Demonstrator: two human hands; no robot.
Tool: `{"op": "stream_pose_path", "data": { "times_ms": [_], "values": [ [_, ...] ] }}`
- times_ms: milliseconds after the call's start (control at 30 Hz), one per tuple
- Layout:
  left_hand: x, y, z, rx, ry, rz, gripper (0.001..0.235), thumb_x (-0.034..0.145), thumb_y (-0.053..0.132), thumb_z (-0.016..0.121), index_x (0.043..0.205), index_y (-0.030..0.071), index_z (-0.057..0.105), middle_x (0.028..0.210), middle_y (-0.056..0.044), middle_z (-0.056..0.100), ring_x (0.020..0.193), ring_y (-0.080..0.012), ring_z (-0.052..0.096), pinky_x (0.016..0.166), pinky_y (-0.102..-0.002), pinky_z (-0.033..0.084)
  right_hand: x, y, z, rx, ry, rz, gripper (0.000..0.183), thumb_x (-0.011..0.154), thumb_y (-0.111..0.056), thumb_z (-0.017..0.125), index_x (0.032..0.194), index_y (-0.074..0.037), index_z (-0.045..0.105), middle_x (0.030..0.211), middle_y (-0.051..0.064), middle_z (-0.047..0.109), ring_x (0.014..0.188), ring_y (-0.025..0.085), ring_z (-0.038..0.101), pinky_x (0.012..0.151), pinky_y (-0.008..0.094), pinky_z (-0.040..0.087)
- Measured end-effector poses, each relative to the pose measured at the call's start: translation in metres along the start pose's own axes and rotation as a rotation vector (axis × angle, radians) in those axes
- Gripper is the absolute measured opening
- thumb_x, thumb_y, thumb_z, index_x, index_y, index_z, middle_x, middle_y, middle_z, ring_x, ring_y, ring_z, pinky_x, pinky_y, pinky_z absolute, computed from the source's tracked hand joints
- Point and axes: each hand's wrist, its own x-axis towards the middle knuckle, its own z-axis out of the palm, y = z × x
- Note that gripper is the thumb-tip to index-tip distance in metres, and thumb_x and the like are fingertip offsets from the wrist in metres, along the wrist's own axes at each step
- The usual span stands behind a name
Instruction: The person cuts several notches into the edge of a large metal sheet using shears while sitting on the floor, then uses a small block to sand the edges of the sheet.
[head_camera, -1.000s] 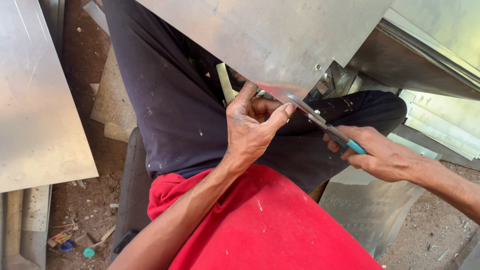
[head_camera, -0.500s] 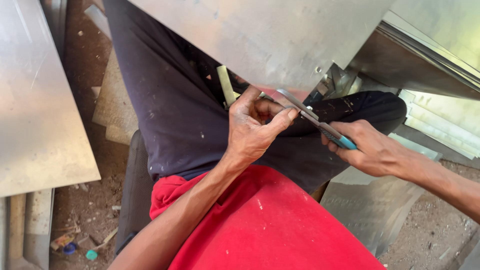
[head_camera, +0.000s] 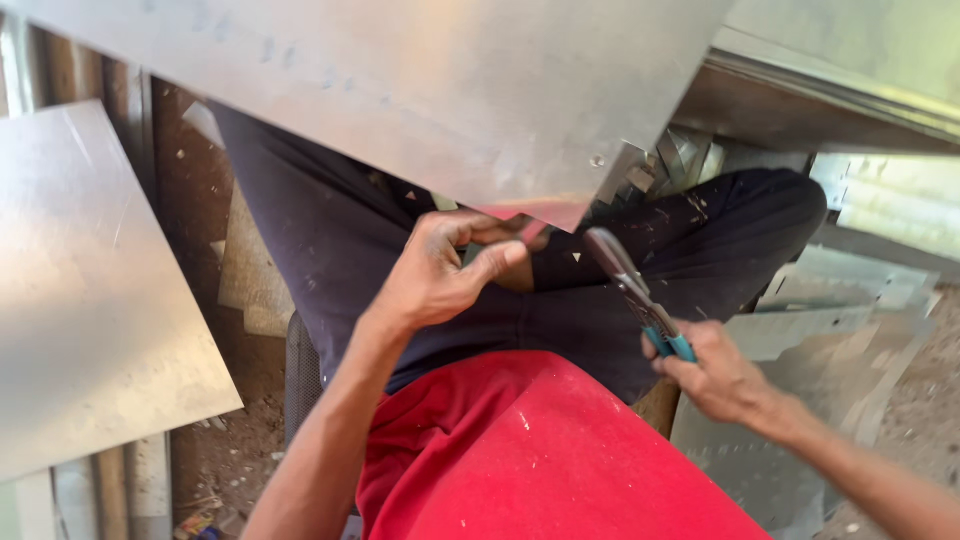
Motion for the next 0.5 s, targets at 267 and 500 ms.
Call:
{"op": "stream_pose_path", "data": {
  "times_ms": [267,500],
  "values": [
    [0.058,0.0,0.062,-0.357,0.222,-0.123,0.018,0.097,0.014,0.075,0.1,-0.003,0.078,0.09,-0.003,0.077,0.079,-0.0091,0.069,0.073,-0.024,0.056,-0.005,-0.018,0.075,0.762,0.129,-0.087,0.049,0.069,-0.011,0.049,0.115,-0.004,0.062,0.093,0.006,0.068,0.084,0.016,0.064,0.071,0.03,0.052],
    [0.09,0.009,0.121,-0.381,0.311,-0.075,0.014,0.091,0.001,0.082,0.103,-0.004,0.075,0.095,-0.006,0.073,0.082,-0.0123,0.07,0.078,-0.026,0.059,0.012,-0.06,0.082,0.966,0.276,-0.108,0.041,0.065,-0.003,0.048,0.105,0.0,0.058,0.083,0.006,0.058,0.075,0.016,0.056,0.062,0.032,0.047]
  ]
}}
